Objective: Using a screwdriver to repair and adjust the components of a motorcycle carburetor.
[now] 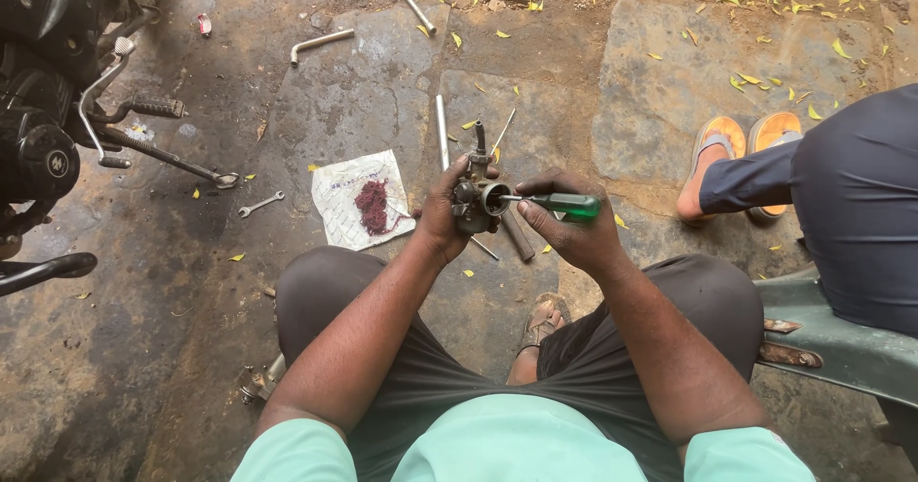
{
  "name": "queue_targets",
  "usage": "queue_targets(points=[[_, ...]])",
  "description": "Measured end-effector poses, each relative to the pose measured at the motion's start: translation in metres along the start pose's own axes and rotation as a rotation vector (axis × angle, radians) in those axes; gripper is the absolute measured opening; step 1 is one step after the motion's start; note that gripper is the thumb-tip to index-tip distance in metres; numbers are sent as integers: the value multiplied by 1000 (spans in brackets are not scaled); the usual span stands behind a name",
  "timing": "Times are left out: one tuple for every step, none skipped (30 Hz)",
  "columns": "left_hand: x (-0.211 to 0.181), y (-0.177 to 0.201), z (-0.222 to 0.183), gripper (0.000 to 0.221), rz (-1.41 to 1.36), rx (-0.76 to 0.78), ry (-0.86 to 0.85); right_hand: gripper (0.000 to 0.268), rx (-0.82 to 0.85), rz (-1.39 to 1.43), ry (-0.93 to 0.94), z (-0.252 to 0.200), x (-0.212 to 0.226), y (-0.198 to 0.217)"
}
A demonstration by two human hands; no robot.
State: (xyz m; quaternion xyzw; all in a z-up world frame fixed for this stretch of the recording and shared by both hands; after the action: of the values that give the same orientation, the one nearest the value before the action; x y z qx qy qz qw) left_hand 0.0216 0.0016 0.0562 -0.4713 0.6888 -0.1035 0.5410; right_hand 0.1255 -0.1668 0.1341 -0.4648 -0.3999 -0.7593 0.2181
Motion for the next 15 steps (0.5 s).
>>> queue_targets(points=[[1, 1, 1, 58, 14, 3, 1, 21, -1, -6, 25, 0, 2, 0], [1, 1, 1, 57, 28, 6, 3, 19, -2, -12, 50, 0, 4, 0], [2, 3, 3, 57, 26, 5, 2, 19, 0, -13, 50, 1, 7, -3], [3, 5, 4, 57, 31, -6, 0, 17, 9, -18, 42, 2, 9, -6], [3, 7, 6, 56, 36, -18, -3, 16, 18, -24, 35, 2, 12, -9], [4, 8, 7, 56, 35, -18, -5, 16, 19, -24, 36, 3, 13, -11], [4, 10, 9, 56, 38, -39, -9, 17, 18, -41, 90, 2, 16, -13], [5, 12, 10, 56, 41, -59, -13, 18, 17, -58, 144, 2, 19, -16], [6, 14, 12, 56, 42, -59, -13, 18, 16, -57, 143, 2, 16, -18], [6, 17, 15, 55, -5, -65, -17, 19, 13, -80, 171, 2, 13, -20], [8, 19, 17, 54, -52, -72, -20, 19, 10, -103, 197, 1, 11, -22], [8, 19, 16, 54, -52, -73, -18, 19, 10, -102, 195, 0, 10, -22], [8, 19, 17, 53, -76, -86, -10, 20, 3, -100, 202, 1, 10, -23], [8, 20, 17, 51, -101, -99, -2, 21, -3, -99, 209, 1, 9, -23], [8, 20, 17, 51, -100, -99, -2, 21, -4, -99, 209, 1, 9, -24]])
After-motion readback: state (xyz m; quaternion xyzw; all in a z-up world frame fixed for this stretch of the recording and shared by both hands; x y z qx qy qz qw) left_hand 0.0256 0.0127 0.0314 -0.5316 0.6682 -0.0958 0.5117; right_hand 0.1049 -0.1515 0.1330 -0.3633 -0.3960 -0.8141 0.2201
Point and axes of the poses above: each hand's wrist, its own z-axis towards the middle knuckle, its own y-axis out of the back of the hand, x = y × z, the point moved 3 cm from there along z, towards the middle knuckle, and after that the axes turned 6 degrees about -z, right-handed, at the moved point
